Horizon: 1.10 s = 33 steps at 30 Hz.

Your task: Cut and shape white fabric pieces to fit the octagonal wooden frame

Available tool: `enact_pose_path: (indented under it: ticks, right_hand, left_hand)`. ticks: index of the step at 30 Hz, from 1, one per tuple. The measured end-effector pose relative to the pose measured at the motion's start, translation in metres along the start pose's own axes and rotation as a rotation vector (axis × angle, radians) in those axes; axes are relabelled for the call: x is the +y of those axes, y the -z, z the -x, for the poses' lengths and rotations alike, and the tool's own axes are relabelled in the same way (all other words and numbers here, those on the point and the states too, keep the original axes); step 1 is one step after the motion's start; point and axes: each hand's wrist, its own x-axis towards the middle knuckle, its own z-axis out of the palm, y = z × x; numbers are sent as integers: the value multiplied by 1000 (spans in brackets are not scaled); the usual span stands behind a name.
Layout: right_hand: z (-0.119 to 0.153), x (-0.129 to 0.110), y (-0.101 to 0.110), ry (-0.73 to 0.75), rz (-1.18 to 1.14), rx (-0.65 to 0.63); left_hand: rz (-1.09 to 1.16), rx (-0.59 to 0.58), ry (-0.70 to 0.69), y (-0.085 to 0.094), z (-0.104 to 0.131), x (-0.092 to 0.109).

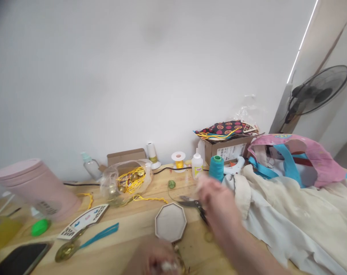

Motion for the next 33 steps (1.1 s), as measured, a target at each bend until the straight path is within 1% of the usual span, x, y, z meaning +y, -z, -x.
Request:
enact_pose_path:
  ticks: [1, 2, 3, 5, 6, 8, 9, 11, 13, 14, 15, 17, 18, 19, 20, 21, 22, 23, 24, 25, 26, 27, 29, 30, 31, 32, 33]
  right_hand:
    - [-5, -4, 4, 24, 10, 18]
    - [-9, -6, 7, 43, 23, 45]
    - [-10, -7, 9, 43, 51, 47]
    - [-8, -5, 8, 25, 123, -16]
    - [-5, -2, 6, 41, 189, -74]
    - [-1, 2, 2, 89, 309, -185]
    - [1, 3, 0, 105, 352, -225]
    - [0, 4, -1, 115, 389, -264]
    - [-3, 2, 1, 137, 420, -290]
    - [-4, 1, 3, 152, 430, -301]
    - [-6, 0, 4, 168, 436, -309]
    - [-6, -1, 6, 248, 465, -316]
    - [-5, 0, 7, 319, 492, -316]
    - [-3, 2, 7, 413, 527, -320]
    - [0, 4, 7, 527, 575, -337]
    - [4, 6, 7, 656, 634, -364]
    - [8, 9, 5, 785, 700, -402]
    - [12, 11, 4, 899, 767, -453]
    - [17, 13, 1, 994, 835, -508]
    - [20, 13, -1, 1067, 894, -560]
    - [23, 13, -3, 1109, 941, -615]
    - [24, 10, -4, 1122, 971, -665]
    - [20, 2, -1, 1048, 1019, -739]
    - [16, -3, 4, 981, 1036, -730]
    - [10, -8, 11, 851, 1084, -706]
    - [3, -11, 21, 757, 1140, -669]
    - [-4, -13, 31, 660, 1240, -659]
  left_hand:
    - [-31, -12, -2, -1, -1, -3]
    - [-70, 9, -8, -2, -2, -4]
    - [-142, 50, -34, -2, -2, -4]
    - [-286, 165, -97, 2, -3, 0]
    - [-356, 196, -122, 6, -3, 3]
    - [-486, 196, -119, 14, -2, 10]
    - [-581, 171, -118, 18, -1, 13]
    - [-727, 153, -116, 27, 1, 15]
    - [-780, 119, -167, 34, 3, 15]
    - [-790, 121, -193, 36, 3, 14]
    - [-792, 152, -210, 38, 4, 14]
    - [-721, 242, -225, 37, 6, 17]
    - [-628, 291, -215, 34, 7, 19]
    - [-489, 293, -176, 30, 7, 20]
    - [-288, 230, -96, 25, 8, 22]
    - [-54, 128, 23, 20, 8, 22]
    - [217, 60, 155, 14, 8, 22]
    - [444, 25, 234, 10, 8, 21]
    - [592, -1, 287, 6, 7, 18]
    - [664, -16, 300, 3, 6, 16]
    - [709, -35, 277, 2, 4, 13]
    - [715, -43, 248, 2, 3, 11]
    - [676, -36, 187, 5, 0, 7]
    - [638, -21, 172, 8, -1, 6]
    - [593, 3, 163, 10, -2, 6]
    - [539, 29, 158, 13, -2, 5]
    - [483, 49, 152, 14, -2, 5]
